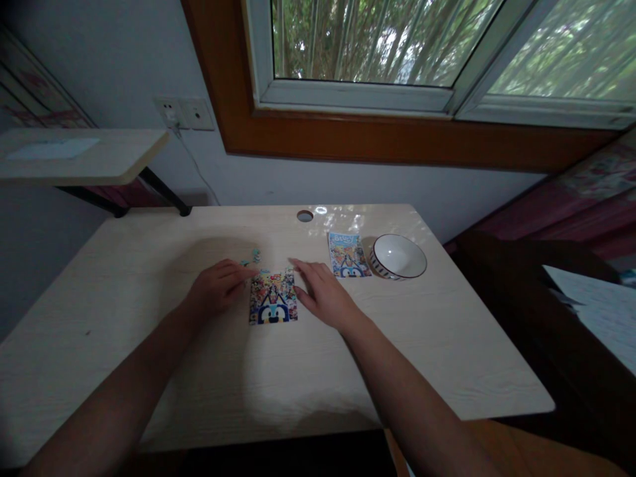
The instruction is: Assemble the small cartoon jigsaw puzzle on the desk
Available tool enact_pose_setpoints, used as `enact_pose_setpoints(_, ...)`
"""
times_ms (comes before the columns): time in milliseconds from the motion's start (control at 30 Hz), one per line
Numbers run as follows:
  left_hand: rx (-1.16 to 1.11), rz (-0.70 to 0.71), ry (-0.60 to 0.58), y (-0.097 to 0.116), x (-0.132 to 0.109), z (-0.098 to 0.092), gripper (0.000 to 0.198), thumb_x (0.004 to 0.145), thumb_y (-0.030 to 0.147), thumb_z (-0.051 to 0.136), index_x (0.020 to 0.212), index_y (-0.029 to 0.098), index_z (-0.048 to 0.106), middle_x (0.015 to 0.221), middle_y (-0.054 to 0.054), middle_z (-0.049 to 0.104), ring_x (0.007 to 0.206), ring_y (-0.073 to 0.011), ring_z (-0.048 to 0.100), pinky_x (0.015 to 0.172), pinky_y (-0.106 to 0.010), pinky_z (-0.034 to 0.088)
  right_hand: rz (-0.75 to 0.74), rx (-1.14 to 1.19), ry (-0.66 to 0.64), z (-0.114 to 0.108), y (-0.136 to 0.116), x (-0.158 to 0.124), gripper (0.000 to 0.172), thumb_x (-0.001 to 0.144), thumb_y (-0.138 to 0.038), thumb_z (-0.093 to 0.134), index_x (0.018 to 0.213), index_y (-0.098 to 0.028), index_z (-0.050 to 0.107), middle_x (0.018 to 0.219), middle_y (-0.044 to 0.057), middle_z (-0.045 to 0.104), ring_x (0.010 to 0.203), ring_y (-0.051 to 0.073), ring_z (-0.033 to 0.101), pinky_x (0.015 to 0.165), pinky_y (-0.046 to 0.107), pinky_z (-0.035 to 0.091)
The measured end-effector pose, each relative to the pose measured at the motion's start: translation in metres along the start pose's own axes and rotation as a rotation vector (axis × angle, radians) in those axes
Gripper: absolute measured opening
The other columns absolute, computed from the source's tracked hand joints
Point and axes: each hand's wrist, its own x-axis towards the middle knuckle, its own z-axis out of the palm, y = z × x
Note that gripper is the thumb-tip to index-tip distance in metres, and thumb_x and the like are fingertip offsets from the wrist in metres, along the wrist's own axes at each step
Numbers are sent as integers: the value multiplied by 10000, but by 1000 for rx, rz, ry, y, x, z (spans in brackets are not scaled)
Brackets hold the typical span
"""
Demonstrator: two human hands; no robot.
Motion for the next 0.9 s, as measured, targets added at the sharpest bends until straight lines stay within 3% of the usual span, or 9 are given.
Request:
enact_pose_setpoints(167,86,-274,211,-21,-9,-15,293,997,141,522,1176,181,751,1069,-77,789,978,-223,703,946,-398,561,14,43,29,0,1,-1,656,1005,-271,642,1596,-317,363,1288,128,668,1156,314,625,1013,554,534)
enact_pose_setpoints(300,151,-427,259,-47,-21,-31,289,1003,191,501,1127,196,763,1117,-69,781,1045,-243,694,1012,-434,531,30,83,64,-1,3,-2,620,998,-273,655,1571,-315,421,1270,125,682,1141,305,642,1001,534,544)
enact_pose_setpoints(400,171,-510,152,-71,-33,-40,263,973,232,528,1037,216,783,1026,-65,770,979,-259,676,986,-456,526,43,97,76,-2,4,-2,554,1009,-270,636,1538,-315,478,1231,109,699,1111,286,654,980,505,553)
enact_pose_setpoints(533,104,-518,-31,-91,-46,-45,248,957,330,570,1013,222,787,1002,-78,727,994,-269,629,1011,-482,496,31,99,65,-4,4,0,410,1027,-263,612,1435,-297,594,1209,94,723,1100,266,660,983,486,542)
enact_pose_setpoints(667,-13,-519,-120,-90,-49,-43,280,976,418,597,1015,214,784,1054,-76,706,1050,-265,606,1038,-484,483,-20,111,52,-4,5,2,272,1038,-256,603,1296,-282,682,1228,79,738,1131,259,661,1012,493,525)
enact_pose_setpoints(900,-93,-490,-217,-78,-43,-34,275,947,457,663,1087,263,799,1126,-71,665,1126,-280,561,1074,-502,464,-43,110,38,-5,8,2,252,1042,-249,589,1265,-265,707,1181,92,745,1105,254,671,976,486,544)
